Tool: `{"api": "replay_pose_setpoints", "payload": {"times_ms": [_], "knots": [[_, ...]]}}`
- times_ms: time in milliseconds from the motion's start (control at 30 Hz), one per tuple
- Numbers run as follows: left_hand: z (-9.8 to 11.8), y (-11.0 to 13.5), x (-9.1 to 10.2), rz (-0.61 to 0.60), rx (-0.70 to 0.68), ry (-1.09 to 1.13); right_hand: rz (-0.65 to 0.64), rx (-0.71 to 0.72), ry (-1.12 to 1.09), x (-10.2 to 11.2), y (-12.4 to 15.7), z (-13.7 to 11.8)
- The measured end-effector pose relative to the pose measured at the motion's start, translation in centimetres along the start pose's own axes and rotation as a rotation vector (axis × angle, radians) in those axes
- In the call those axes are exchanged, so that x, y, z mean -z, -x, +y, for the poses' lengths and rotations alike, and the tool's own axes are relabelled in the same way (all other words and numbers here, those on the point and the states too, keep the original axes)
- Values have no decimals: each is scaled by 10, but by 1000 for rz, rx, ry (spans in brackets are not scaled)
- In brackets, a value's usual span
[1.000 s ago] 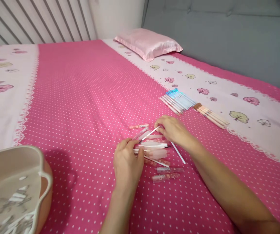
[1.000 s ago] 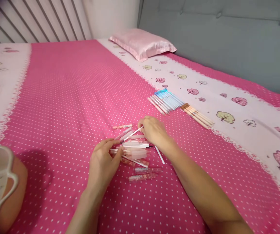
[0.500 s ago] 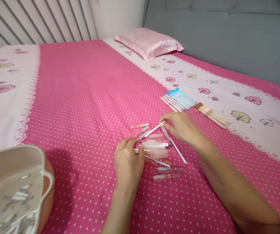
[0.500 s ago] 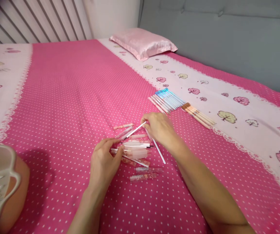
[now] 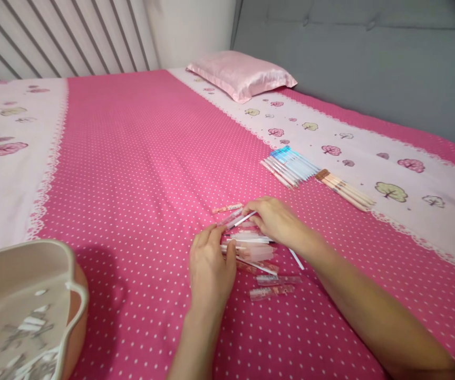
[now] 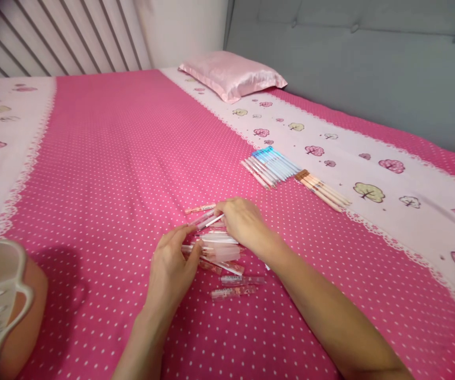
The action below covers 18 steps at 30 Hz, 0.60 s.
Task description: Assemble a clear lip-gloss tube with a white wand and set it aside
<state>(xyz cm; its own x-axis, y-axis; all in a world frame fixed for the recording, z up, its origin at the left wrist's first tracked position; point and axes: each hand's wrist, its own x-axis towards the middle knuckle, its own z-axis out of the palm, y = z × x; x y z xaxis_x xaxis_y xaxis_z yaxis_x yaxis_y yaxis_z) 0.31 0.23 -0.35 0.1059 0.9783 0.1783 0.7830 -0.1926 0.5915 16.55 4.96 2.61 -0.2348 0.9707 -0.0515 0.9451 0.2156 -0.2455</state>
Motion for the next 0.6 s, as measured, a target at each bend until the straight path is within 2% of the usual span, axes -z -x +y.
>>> {"api": "replay_pose_setpoints", "payload": {"times_ms": [200, 500, 600], "knots": [[0, 0, -2, -19, -36, -131, -7, 88, 52, -4, -2, -1], [1, -1, -2, -1, -1, -70, 31, 175, -6, 0, 1, 4], [0, 0, -2, 7, -11, -69, 38, 174, 36, 2, 1, 5]]}}
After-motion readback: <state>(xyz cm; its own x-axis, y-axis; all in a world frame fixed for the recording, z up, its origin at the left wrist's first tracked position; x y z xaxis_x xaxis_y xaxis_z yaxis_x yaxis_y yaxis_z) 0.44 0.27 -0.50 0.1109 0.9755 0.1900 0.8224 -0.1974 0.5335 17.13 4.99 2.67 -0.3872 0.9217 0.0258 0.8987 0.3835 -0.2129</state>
